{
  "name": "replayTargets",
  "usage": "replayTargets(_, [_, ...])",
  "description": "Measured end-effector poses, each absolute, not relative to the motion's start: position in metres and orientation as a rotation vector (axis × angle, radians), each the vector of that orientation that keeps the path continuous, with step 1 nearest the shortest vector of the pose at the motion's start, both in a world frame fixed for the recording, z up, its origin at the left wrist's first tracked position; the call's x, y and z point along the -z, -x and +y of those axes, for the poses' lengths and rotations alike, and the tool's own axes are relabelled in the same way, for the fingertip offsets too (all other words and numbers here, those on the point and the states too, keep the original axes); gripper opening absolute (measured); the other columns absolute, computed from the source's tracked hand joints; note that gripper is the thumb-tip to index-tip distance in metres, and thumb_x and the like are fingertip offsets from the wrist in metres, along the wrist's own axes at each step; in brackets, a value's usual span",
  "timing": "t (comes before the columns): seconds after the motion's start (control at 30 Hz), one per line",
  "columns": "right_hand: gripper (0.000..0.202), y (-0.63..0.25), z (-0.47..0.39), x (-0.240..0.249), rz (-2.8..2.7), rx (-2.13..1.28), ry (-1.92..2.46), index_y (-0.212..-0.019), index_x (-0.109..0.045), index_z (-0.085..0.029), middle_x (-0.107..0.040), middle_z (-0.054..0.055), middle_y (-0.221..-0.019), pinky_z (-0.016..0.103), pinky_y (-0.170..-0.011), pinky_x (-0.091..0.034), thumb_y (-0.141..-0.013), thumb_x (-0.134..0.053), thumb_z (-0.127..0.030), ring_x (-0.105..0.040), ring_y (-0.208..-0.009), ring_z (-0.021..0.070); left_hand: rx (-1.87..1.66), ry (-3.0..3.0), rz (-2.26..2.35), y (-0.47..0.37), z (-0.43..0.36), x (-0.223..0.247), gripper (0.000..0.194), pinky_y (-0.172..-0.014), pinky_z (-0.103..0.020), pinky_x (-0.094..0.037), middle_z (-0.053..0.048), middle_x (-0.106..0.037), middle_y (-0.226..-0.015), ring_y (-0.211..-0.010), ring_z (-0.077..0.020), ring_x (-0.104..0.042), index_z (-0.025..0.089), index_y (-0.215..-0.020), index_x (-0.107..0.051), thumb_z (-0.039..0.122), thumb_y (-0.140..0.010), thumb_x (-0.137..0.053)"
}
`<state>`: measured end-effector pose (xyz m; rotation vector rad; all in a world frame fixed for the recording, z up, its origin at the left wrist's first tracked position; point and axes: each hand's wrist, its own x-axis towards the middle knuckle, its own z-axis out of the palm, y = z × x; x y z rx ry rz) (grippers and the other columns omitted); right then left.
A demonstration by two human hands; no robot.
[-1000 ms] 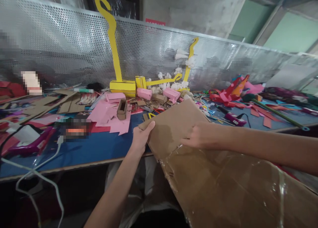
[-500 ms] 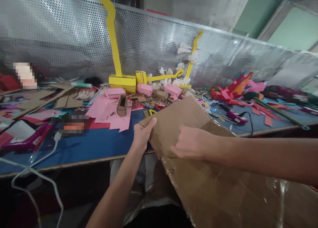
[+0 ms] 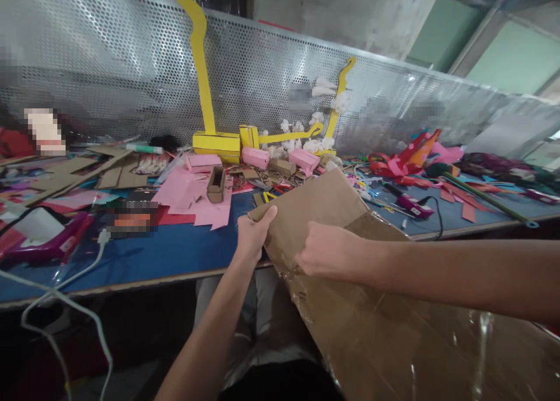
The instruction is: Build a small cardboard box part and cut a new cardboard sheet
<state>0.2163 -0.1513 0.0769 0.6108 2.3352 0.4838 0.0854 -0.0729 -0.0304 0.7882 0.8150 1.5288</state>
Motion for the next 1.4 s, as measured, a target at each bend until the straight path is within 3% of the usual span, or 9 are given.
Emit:
replayTargets(0.27, [0.012, -0.217, -0.159, -0.076, 2.339, -0.436, -0.639, -0.084, -0.071, -0.013, -0.076, 0.010, -0.070, 0.031, -0.052, -0.031, -0.089, -0.062, -0.010, -0.071, -0.064, 0.0216, -1.539, -0.804, 0.806, -0.086, -0.072, 0.033, 0.045, -0.088, -0.044, -0.058, -0.014, -0.080, -0.096, -0.090, -0.0305, -0.075, 0.011, -0.088, -0.080, 0.039, -0.054, -0.092])
replayTargets(0.73, [0.012, -0.229, -0.150, -0.070, 2.388, -0.456, -0.659, -0.086, -0.071, -0.012, -0.075, 0.011, -0.066, 0.029, -0.048, -0.028, -0.088, -0.060, -0.006, -0.072, -0.063, 0.0212, -1.521, -0.824, 0.799, -0.086, -0.072, 0.033, 0.046, -0.083, -0.041, -0.059, -0.014, -0.080, -0.097, -0.087, -0.0284, -0.075, 0.011, -0.091, -0.080, 0.040, -0.057, -0.091])
replayTargets(1.0, [0.010, -0.250, -0.147, -0.069, 2.472, -0.552, -0.617, -0.092, -0.069, -0.012, -0.073, 0.008, -0.061, 0.030, -0.051, -0.025, -0.092, -0.060, -0.016, -0.068, -0.055, 0.0190, -1.511, -0.823, 0.806, -0.084, -0.072, 0.033, 0.042, -0.081, -0.040, -0.059, -0.013, -0.080, -0.094, -0.082, -0.0268, -0.075, 0.013, -0.089, -0.080, 0.039, -0.058, -0.090])
replayTargets(1.27, [0.016, -0.241, -0.144, -0.064, 2.415, -0.491, -0.602, -0.074, -0.072, -0.014, -0.075, 0.010, -0.063, 0.028, -0.048, -0.029, -0.086, -0.063, -0.009, -0.071, -0.061, 0.0208, -1.526, -0.862, 0.810, -0.086, -0.072, 0.035, 0.042, -0.079, -0.039, -0.059, -0.013, -0.080, -0.093, -0.081, -0.0266, -0.075, 0.012, -0.089, -0.080, 0.040, -0.059, -0.090])
replayTargets(1.4, [0.016, -0.232, -0.144, -0.065, 2.379, -0.455, -0.639, -0.074, -0.075, -0.014, -0.076, 0.012, -0.067, 0.027, -0.047, -0.032, -0.084, -0.064, -0.007, -0.072, -0.064, 0.0214, -1.547, -0.879, 0.817, -0.087, -0.073, 0.033, 0.044, -0.080, -0.039, -0.059, -0.012, -0.080, -0.094, -0.085, -0.0278, -0.075, 0.012, -0.090, -0.080, 0.041, -0.059, -0.089])
